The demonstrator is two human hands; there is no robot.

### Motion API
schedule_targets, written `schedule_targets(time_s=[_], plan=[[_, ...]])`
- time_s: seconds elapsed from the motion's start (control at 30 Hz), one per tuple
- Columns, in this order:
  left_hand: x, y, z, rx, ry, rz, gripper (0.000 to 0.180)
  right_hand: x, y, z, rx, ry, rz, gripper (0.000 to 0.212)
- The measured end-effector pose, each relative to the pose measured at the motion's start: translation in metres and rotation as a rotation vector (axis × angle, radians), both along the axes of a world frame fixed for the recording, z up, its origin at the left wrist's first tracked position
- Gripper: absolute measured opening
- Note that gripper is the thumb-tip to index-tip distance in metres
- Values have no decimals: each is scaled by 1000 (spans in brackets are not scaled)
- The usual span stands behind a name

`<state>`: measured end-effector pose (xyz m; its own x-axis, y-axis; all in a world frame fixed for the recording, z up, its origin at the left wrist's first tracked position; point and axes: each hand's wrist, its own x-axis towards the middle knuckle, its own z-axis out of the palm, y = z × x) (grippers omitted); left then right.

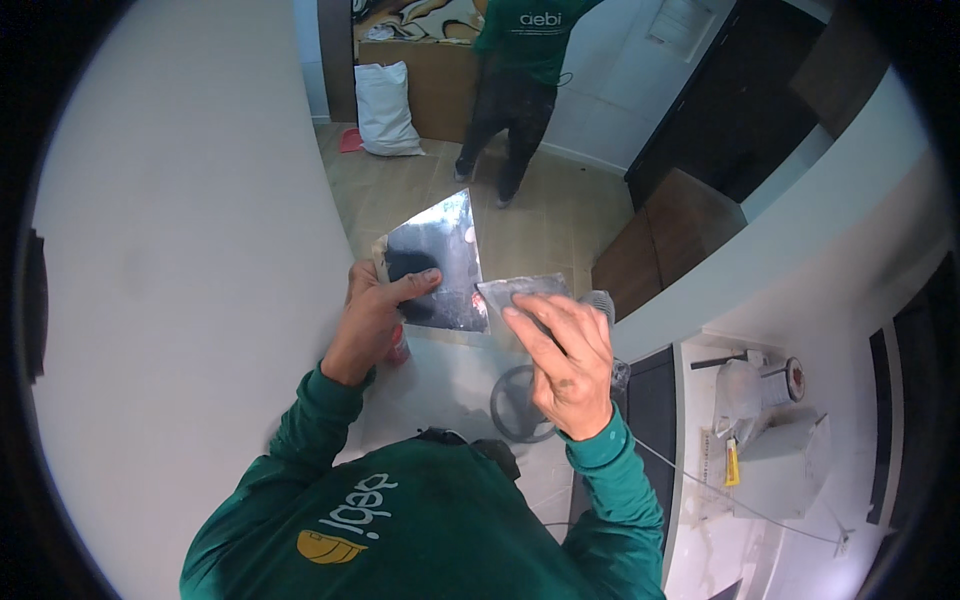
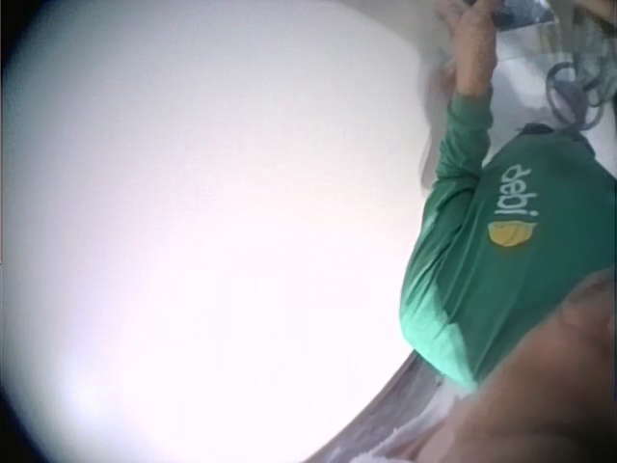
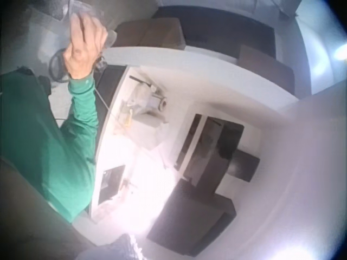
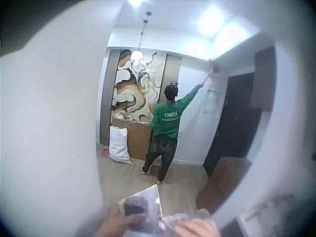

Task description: The person applies a small amount of adhesive to a dark rectangular tile using a putty knife, then moves to a bathroom and presses the tile onto a dark wall panel. The person handles the tile and putty knife throughout.

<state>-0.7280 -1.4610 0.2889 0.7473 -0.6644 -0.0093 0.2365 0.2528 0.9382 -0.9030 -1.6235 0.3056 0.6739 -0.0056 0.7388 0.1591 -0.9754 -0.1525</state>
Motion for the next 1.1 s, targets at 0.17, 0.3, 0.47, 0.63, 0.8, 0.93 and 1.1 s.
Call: schedule_targets(time_s=[0.17,0.3,0.47,0.63,0.8,0.93,1.1], plan=[[19,0,3,36,-75,125,19,35,-9,4,-58,34,11,41],[49,-14,-7,63,-102,89,19,75,-25,-1,-82,23,39,43],[103,-46,-22,169,-224,172,17,136,-66,-10,-149,84,81,45],[171,-100,-29,90,-319,198,15,205,-123,-36,-157,91,207,40],[251,-167,-22,66,-373,283,13,292,-202,-57,-169,102,287,44],[309,-210,-25,40,-412,466,19,361,-257,-79,-126,210,371,43],[386,-231,-27,-138,140,442,17,424,-291,-62,449,74,399,36]])
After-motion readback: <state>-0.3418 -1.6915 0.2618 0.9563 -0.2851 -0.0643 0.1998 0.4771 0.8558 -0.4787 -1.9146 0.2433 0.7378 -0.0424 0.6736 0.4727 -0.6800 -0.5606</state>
